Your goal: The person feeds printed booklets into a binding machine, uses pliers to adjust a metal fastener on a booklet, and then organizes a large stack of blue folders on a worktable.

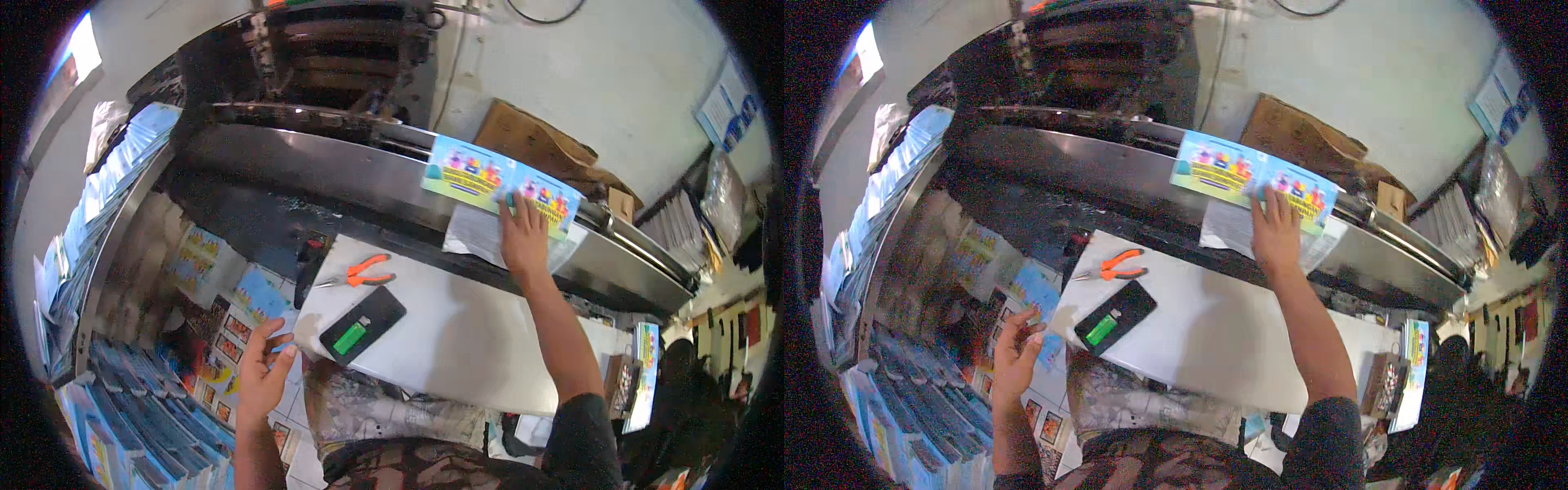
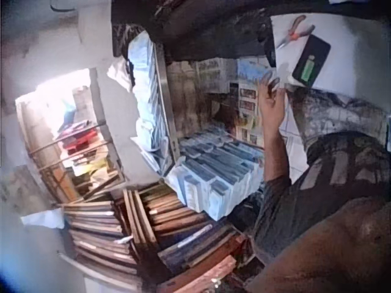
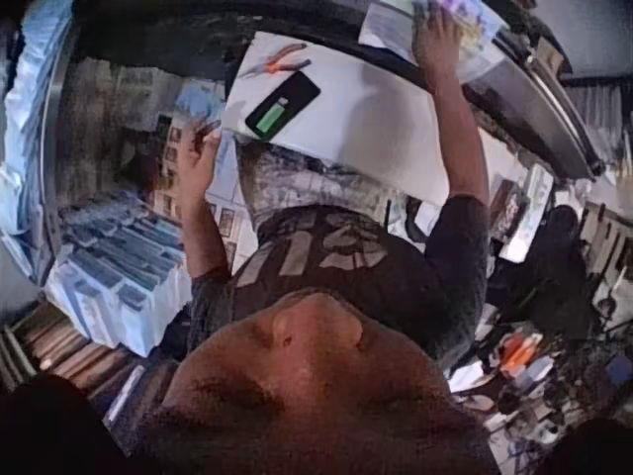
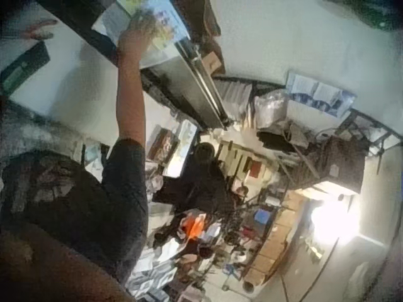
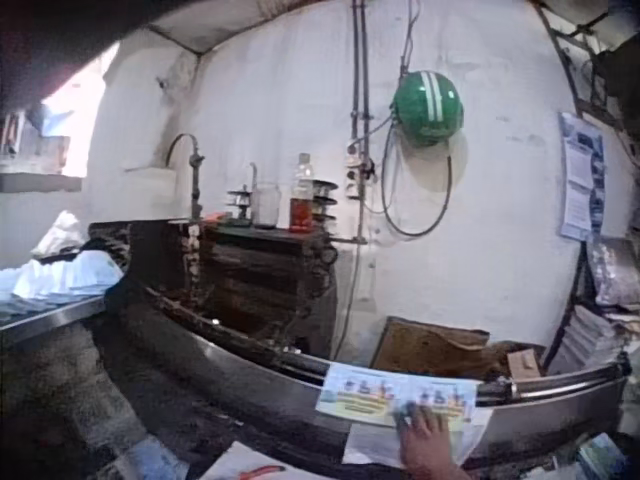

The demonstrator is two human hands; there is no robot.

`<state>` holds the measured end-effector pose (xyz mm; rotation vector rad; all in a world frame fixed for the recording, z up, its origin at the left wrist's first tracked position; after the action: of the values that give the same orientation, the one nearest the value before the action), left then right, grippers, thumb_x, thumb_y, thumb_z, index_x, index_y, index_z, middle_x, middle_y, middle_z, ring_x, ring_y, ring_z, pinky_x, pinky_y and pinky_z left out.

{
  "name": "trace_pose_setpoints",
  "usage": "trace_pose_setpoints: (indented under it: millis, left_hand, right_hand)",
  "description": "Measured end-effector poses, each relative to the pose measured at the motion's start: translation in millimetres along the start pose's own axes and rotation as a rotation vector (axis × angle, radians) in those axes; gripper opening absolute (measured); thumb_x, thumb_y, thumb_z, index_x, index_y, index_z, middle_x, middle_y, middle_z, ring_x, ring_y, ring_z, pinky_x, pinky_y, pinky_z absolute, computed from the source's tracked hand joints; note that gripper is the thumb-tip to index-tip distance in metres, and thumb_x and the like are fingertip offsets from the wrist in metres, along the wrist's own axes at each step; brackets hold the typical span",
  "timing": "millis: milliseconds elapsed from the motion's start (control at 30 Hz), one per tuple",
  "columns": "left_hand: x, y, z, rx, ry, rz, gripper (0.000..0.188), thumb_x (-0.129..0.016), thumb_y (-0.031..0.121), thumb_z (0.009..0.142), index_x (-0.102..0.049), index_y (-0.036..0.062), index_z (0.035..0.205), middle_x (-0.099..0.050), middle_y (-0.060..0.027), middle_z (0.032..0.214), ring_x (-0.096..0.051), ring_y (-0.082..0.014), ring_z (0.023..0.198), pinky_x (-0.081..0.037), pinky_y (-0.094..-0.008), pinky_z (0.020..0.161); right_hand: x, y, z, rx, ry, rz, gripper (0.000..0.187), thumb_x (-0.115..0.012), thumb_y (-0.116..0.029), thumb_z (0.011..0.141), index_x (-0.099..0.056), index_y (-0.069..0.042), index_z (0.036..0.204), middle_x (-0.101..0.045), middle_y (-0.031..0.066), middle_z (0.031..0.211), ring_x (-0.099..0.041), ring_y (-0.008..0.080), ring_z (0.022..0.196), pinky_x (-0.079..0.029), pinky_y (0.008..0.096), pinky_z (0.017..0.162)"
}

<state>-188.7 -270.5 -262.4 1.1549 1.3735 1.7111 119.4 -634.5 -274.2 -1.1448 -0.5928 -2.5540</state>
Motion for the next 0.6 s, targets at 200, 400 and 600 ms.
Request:
trace_pose_setpoints:
  millis: [200,400,600]
  left_hand:
    - [31.9,-45.3,15.9,0.223,0.057,0.024,0.036,-0.061,0.013,0.092,-0.054,0.0015,0.126,-0.059,-0.0072,0.119,-0.056,-0.0163,0.108,-0.045,-0.0296,0.091]
    - [1.2,-82.4,78.0,0.04,0.117,-0.011,0.037,-0.063,0.011,0.09,-0.053,-0.0015,0.124,-0.055,-0.013,0.123,-0.055,-0.0205,0.111,-0.046,-0.0315,0.09]
    - [-37.9,-99.7,115.0,-0.116,0.231,0.204,0.043,-0.068,0.018,0.085,-0.052,-0.0016,0.121,-0.054,-0.0187,0.12,-0.053,-0.0313,0.111,-0.042,-0.0398,0.096]
  right_hand:
    - [-9.3,-22.5,-72.8,-0.203,-0.39,0.39,0.026,-0.057,-0.024,0.09,-0.065,-0.007,0.108,-0.057,0.0162,0.124,-0.053,0.0347,0.114,-0.04,0.0493,0.096]
    - [-19.3,-40.1,-87.5,-0.363,-0.536,0.402,0.033,-0.053,-0.033,0.095,-0.066,-0.003,0.095,-0.066,0.0216,0.09,-0.062,0.0422,0.077,-0.049,0.0474,0.073]
    - [-17.9,-46.4,-88.1,-0.54,-0.585,0.443,0.034,-0.051,-0.031,0.095,-0.066,-0.001,0.092,-0.065,0.0232,0.086,-0.062,0.0416,0.08,-0.047,0.0481,0.07]
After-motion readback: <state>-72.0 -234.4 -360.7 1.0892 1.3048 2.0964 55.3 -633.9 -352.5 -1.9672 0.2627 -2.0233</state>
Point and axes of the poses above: each hand's wrist, its own z-axis towards the middle knuckle, its own x-axis out of the back of the hand, y = z × x, the point moved 1 cm from there along z, towards the middle knuckle
